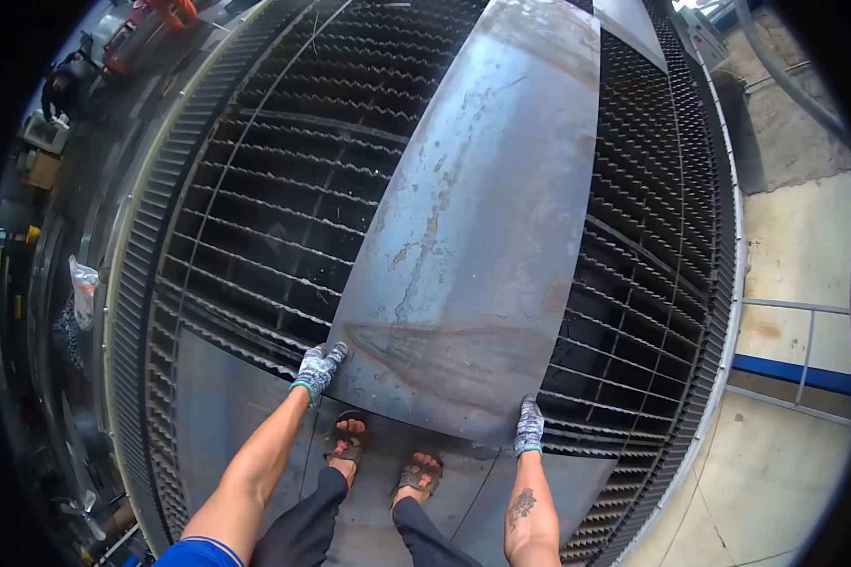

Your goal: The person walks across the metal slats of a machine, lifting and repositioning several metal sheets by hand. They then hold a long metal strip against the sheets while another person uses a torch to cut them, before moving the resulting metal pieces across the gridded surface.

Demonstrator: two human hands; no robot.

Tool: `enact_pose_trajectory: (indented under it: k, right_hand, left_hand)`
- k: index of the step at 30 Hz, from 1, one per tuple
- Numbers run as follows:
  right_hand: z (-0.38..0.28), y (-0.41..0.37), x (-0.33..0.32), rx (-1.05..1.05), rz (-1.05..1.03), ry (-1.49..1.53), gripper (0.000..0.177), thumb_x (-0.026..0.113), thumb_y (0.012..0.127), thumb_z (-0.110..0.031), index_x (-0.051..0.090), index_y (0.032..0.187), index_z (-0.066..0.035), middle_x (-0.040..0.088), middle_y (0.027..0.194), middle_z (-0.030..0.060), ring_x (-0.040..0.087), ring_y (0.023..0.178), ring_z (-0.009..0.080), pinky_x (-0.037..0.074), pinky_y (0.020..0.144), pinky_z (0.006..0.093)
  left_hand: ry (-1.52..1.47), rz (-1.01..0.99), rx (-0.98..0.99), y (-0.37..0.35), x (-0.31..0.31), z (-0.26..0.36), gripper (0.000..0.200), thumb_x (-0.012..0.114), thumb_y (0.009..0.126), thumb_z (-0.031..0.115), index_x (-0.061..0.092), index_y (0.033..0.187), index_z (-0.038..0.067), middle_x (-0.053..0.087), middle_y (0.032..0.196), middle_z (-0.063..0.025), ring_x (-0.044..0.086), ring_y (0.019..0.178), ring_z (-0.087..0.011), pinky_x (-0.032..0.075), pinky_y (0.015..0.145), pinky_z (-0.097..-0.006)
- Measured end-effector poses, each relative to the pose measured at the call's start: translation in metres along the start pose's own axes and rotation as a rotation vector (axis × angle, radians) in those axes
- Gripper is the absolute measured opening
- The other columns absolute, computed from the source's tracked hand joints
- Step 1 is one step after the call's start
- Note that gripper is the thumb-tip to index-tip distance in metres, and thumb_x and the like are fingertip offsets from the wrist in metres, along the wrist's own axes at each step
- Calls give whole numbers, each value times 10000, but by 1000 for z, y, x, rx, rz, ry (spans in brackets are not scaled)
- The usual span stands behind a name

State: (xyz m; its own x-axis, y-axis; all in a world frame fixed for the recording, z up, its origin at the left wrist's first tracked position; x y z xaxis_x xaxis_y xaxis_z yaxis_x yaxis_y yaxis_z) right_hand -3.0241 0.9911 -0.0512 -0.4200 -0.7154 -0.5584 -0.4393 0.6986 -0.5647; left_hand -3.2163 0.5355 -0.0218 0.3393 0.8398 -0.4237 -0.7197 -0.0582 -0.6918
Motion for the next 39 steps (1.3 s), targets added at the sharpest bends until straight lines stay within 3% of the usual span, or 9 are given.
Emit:
enact_pose_trajectory:
  k: [8,10,19,22,29,32,34,36,39]
  right_hand:
    - [17,5,16,-54,47,-187,414,447,997,-328,645,1065,30,668,1040,226,619,960,361,476,874,395]
    - [61,43,16,-469,-2,-1001,339,403,1009,-222,647,1027,14,671,980,206,641,898,355,504,820,428]
    - [50,36,-1,29,-44,98,541,569,935,-442,618,1193,31,657,1171,133,588,1030,221,432,948,336]
    - [83,76,3,-418,-71,-825,430,479,982,-374,656,1076,6,684,1066,137,627,986,264,474,891,359]
    - [74,55,9,-692,35,-1000,285,402,949,-106,622,1127,-69,670,987,164,646,926,318,523,803,401]
    - [57,39,1,-451,-47,-456,461,369,1017,-350,674,1017,-4,664,1037,222,636,949,363,502,854,450]
    - [-49,-22,-14,-227,40,-1234,444,416,995,-363,683,902,-20,679,916,214,659,874,346,519,775,451]
    - [-91,-26,-78,-624,542,-1195,420,484,969,-377,668,804,-37,652,757,186,629,694,339,514,630,400]
    - [-166,-45,-151,-689,530,-537,263,573,954,-292,677,885,-61,662,779,80,600,678,209,467,631,360]
  left_hand:
    - [-131,56,18,27,24,-39,708,676,842,494,566,1202,-106,673,1092,-189,632,982,-250,477,884,-339]
    - [-149,112,1,34,30,-50,778,683,830,513,522,1256,-117,643,1156,-222,614,1054,-271,463,921,-336]
    - [-128,49,67,5,38,-40,641,651,878,466,578,1207,-80,659,1128,-163,602,1033,-223,455,905,-327]
    - [-33,198,104,8,43,-46,654,641,856,510,614,1147,-75,684,1045,-208,643,967,-291,483,862,-358]
    - [-167,186,171,6,33,-37,501,673,850,443,687,965,-44,691,815,-121,593,746,-194,469,705,-344]
    - [134,113,269,26,21,-49,570,609,862,522,694,944,-35,697,874,-215,670,798,-314,506,719,-375]
    - [949,205,228,-12,-14,23,523,582,868,517,698,820,9,687,802,-188,666,725,-301,518,662,-415]
    - [909,937,788,-34,-57,69,426,593,871,453,603,614,114,589,591,-99,568,524,-304,483,537,-419]
    - [606,743,750,-60,-130,121,381,645,859,430,674,781,59,665,744,-137,637,668,-307,507,602,-387]
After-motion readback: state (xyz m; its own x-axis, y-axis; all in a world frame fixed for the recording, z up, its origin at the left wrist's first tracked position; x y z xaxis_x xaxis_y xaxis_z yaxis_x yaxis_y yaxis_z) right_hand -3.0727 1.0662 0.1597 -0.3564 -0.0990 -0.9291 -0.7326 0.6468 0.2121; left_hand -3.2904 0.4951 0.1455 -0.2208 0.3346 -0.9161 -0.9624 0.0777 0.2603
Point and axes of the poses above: each hand's wrist, its own y-axis towards the middle knuckle, its own x-axis out of the palm, z = x × y, the point moved 1 cm from there along y, towards the middle knuckle
